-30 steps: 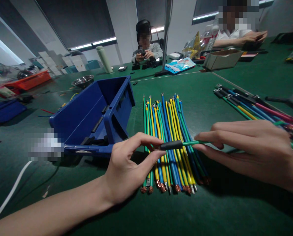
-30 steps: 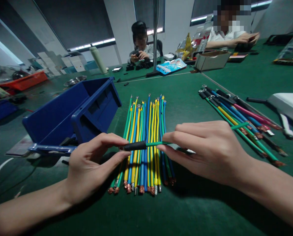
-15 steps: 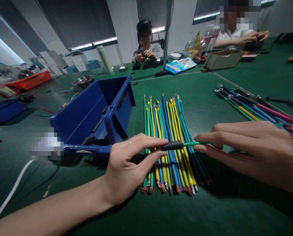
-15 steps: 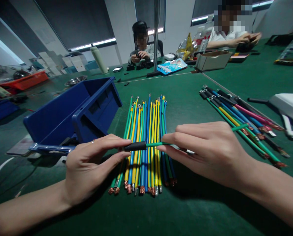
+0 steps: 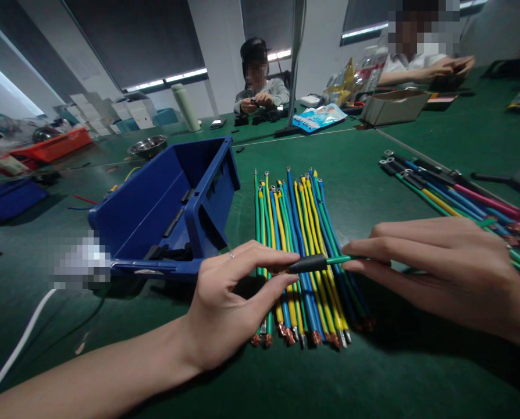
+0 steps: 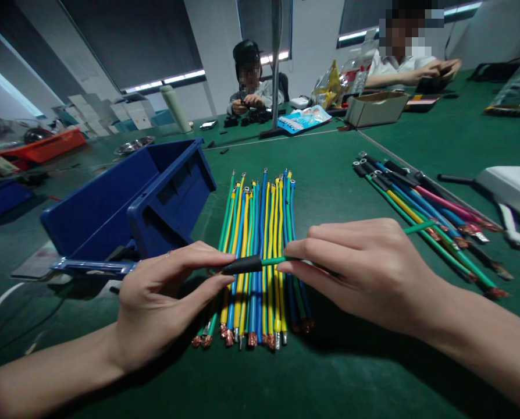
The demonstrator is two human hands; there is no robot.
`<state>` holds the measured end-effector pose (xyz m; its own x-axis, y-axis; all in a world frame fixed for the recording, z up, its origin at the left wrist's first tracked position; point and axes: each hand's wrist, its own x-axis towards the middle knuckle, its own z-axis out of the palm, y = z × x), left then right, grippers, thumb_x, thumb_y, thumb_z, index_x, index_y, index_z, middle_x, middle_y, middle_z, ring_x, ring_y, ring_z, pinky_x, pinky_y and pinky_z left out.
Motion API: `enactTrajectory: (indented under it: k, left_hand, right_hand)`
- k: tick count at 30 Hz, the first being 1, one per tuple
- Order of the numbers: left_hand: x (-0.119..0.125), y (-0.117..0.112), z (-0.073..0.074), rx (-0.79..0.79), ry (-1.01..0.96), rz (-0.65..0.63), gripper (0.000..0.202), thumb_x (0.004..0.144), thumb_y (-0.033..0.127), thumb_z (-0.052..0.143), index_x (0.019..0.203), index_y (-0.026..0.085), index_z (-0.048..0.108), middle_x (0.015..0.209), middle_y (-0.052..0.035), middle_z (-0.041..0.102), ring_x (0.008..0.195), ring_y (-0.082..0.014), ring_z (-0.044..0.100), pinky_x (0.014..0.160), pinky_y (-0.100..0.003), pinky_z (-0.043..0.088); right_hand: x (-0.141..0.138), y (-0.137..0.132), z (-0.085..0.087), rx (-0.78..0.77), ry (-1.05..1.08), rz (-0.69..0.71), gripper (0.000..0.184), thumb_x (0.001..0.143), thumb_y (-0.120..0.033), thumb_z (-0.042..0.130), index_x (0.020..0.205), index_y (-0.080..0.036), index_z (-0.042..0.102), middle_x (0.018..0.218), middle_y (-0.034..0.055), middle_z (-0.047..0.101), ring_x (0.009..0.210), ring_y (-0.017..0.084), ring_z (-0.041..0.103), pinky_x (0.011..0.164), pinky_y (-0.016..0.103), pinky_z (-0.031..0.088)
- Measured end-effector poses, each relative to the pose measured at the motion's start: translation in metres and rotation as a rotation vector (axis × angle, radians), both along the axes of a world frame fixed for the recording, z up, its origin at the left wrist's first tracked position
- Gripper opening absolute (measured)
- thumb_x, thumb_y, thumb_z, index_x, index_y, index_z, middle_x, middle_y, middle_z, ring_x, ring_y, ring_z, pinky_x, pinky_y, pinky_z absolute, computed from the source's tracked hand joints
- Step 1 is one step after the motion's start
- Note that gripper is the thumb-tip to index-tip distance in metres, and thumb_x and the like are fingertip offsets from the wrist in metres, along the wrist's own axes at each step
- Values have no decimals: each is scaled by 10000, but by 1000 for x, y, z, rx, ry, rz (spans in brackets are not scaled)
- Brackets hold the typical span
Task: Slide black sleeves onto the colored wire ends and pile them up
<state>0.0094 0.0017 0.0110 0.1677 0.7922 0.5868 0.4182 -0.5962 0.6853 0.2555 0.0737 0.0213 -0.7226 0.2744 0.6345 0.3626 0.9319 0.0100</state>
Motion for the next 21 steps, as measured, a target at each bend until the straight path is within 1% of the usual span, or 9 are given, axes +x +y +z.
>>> enactTrajectory:
  k: [4,9,12,17,21]
  left_hand:
    - [-1,0,-2,-5,-8,-8,242,829,52,711,1041,169,714,918,-50,754,830,-167,707,750,-277,580]
    - [-1,1,0,-13,3,5,228,827,47,711,1023,164,715,908,-40,751,821,-150,701,744,-252,567]
    - [0,2,1,-32,3,13,213,834,60,712,1020,163,717,909,-39,754,810,-148,702,735,-247,565]
    - [0,1,1,-31,2,19,198,850,81,701,1024,173,719,912,-45,756,811,-161,705,730,-262,571]
    - [0,-1,1,-47,14,28,190,855,94,698,1024,178,716,910,-46,749,807,-164,702,720,-266,569]
  right_hand:
    - [-1,2,-2,-23,11,12,55,926,-187,575,898,-184,622,577,-42,537,463,87,490,440,244,340]
    - [-1,2,0,-12,9,-7,62,918,-187,588,907,-171,647,559,-44,506,453,83,458,439,247,324]
    - [0,2,1,-8,16,-7,55,908,-169,596,911,-166,651,573,-38,512,462,82,454,443,244,326]
    - [0,1,2,-19,12,-14,59,911,-170,590,908,-167,648,567,-40,491,459,83,442,431,248,310]
    - [0,1,2,-9,22,7,54,907,-159,593,906,-155,647,584,-28,517,474,83,462,443,243,327]
